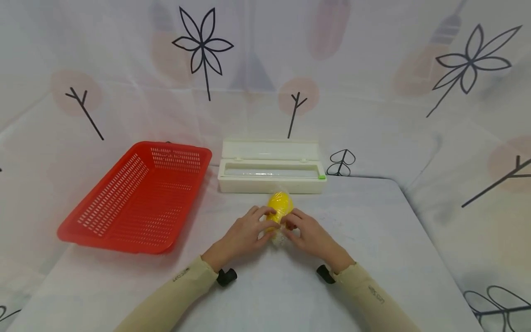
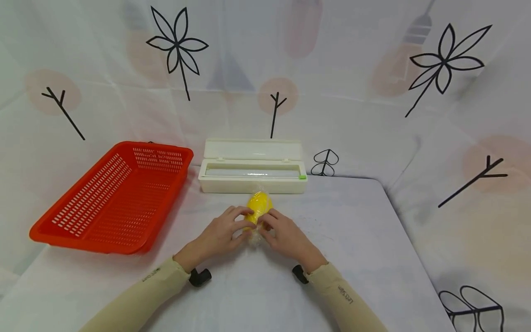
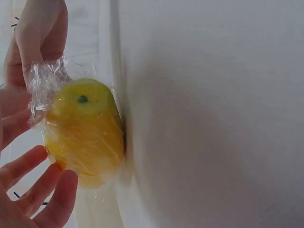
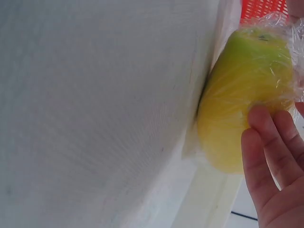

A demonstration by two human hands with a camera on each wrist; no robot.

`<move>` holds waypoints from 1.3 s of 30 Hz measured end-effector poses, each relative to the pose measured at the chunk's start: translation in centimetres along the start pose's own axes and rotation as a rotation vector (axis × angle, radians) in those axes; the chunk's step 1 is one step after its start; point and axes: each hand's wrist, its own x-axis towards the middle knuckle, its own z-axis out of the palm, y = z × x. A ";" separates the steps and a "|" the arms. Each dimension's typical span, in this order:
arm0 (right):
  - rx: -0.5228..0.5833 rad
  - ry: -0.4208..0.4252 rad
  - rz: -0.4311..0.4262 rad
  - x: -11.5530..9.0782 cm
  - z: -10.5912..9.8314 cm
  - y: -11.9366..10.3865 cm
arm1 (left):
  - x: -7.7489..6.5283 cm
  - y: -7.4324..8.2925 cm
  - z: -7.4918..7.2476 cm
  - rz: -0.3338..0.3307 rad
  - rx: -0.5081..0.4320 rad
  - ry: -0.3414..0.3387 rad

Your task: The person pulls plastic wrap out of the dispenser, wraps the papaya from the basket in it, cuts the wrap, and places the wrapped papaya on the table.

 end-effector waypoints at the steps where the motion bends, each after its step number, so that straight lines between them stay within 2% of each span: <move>1: 0.004 0.012 0.004 0.0 0.0 0.0 | 0.0 0.1 0.0 -0.005 -0.005 -0.011; 6: 0.010 0.066 0.019 0.1 0.1 0.1 | 0.0 0.4 0.0 -0.026 0.005 -0.028; 13: 0.019 0.079 0.037 0.3 0.2 0.2 | 0.3 0.6 0.2 0.011 0.076 0.060; 19: 0.052 0.042 0.041 0.3 -0.3 0.1 | 0.6 0.6 0.2 0.031 0.090 0.154; 23: 0.053 -0.010 0.012 0.1 -0.5 0.2 | 0.7 0.8 0.2 0.012 0.111 0.189; 27: -0.017 -0.014 -0.008 0.1 -0.5 0.0 | 0.8 1.1 0.2 -0.028 0.119 0.203; 32: -0.106 0.057 -0.026 0.7 -0.1 0.0 | 1.2 1.4 0.3 -0.045 0.126 0.231; 39: -0.088 0.079 0.049 1.0 -0.2 0.0 | 1.2 1.6 0.3 -0.049 0.094 0.223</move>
